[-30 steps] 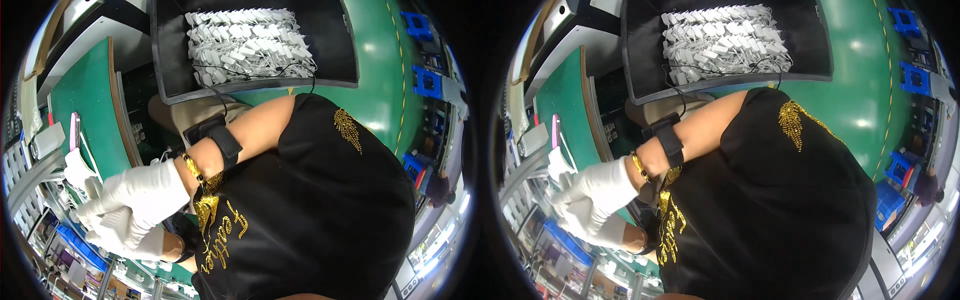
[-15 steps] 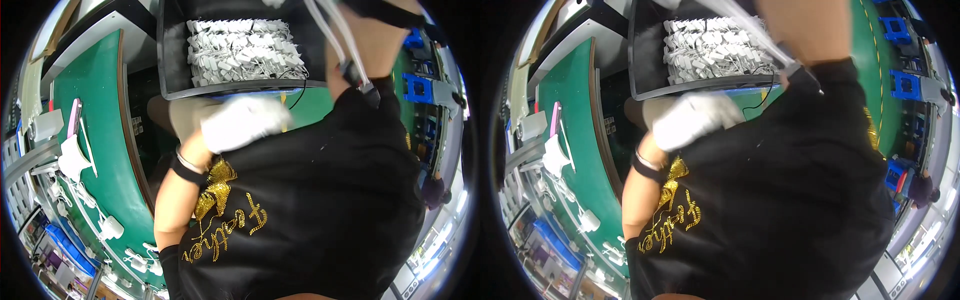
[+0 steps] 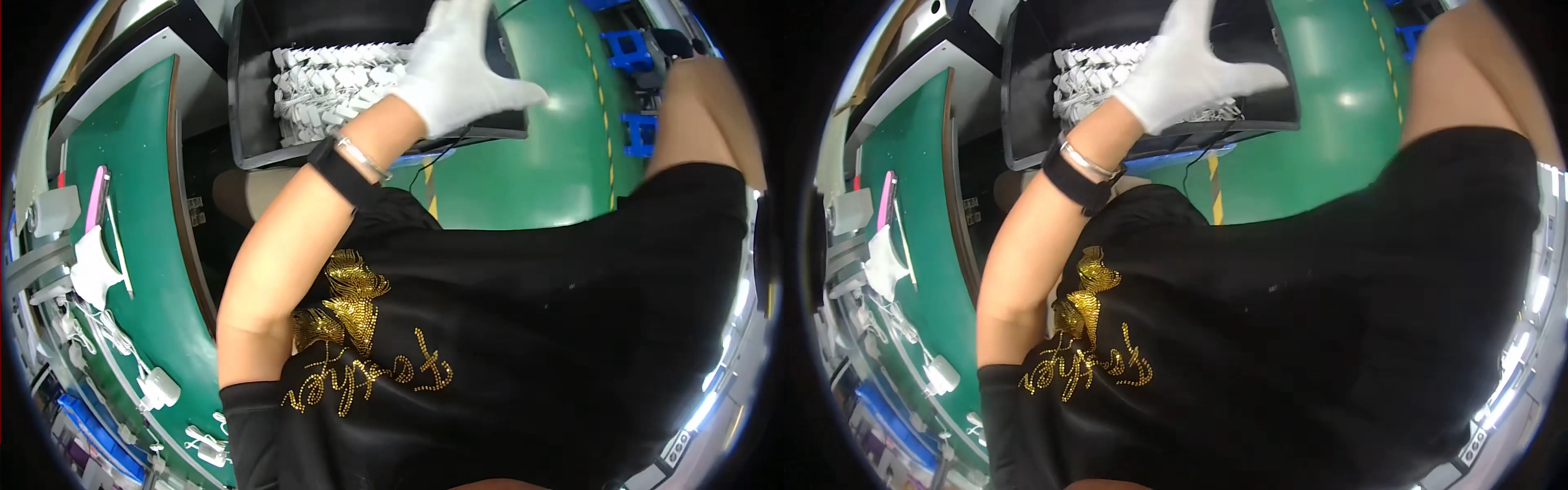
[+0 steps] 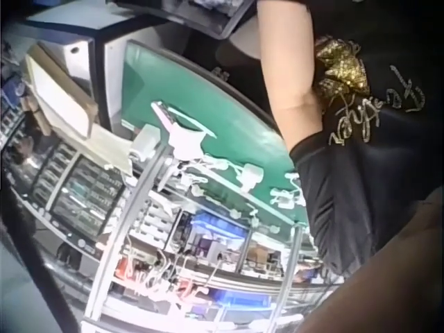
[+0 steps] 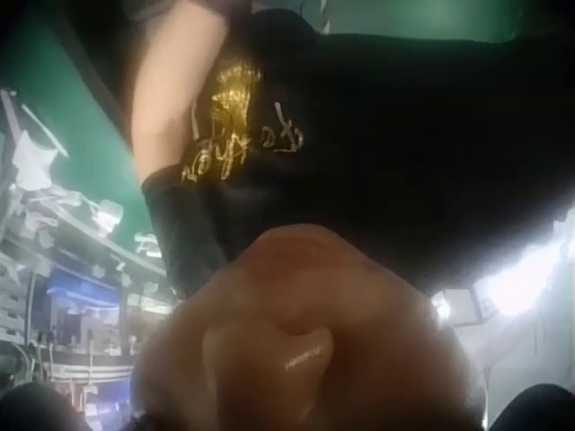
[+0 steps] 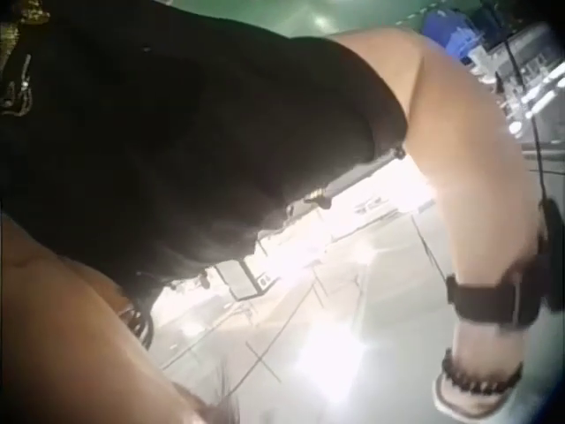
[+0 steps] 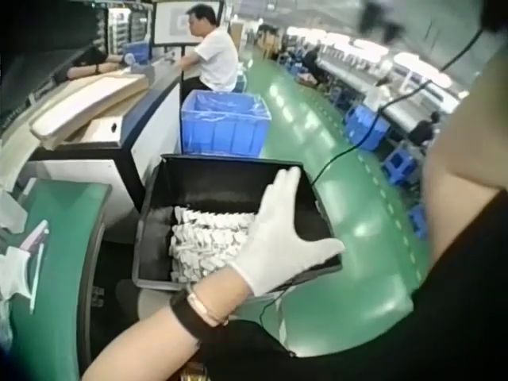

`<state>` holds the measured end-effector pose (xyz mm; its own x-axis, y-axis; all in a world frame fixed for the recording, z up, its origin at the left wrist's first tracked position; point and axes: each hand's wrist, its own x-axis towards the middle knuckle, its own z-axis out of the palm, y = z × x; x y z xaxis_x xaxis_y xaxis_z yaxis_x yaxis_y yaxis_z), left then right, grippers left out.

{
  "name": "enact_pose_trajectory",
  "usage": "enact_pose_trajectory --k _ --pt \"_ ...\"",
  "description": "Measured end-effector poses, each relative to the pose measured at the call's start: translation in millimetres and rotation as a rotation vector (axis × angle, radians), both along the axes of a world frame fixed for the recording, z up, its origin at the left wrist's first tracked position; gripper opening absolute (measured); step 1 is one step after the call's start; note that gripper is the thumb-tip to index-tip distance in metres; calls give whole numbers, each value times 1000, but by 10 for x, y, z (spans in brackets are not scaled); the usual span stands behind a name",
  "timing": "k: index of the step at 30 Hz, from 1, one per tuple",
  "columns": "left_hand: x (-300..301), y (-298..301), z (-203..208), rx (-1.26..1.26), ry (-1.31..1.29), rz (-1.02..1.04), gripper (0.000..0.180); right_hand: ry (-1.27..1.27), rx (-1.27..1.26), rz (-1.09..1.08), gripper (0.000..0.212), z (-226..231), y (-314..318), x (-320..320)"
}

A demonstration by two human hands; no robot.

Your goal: The person picks up power adapters from the table, inspects them by hand, and places them into a black bin. This process is repeated for the remaining adapters on the table.

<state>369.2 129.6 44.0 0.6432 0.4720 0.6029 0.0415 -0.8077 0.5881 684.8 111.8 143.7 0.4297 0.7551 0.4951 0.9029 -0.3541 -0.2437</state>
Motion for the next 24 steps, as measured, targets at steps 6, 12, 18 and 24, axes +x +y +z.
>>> enact_pose_trajectory --k 6,12,18,24 --pt "452 -359 126 -220 -260 -296 87 -94 -3 -211 45 504 -801 535" --pt "-541 -528 -5 -712 432 -1045 41 -123 -38 -319 46 627 -1102 879" --pt "-749 -278 -82 -581 108 -624 35 -162 -58 -356 47 728 -1253 1089" --pt "-130 -597 -622 -544 159 -860 64 -187 -7 -304 49 756 -906 1001"
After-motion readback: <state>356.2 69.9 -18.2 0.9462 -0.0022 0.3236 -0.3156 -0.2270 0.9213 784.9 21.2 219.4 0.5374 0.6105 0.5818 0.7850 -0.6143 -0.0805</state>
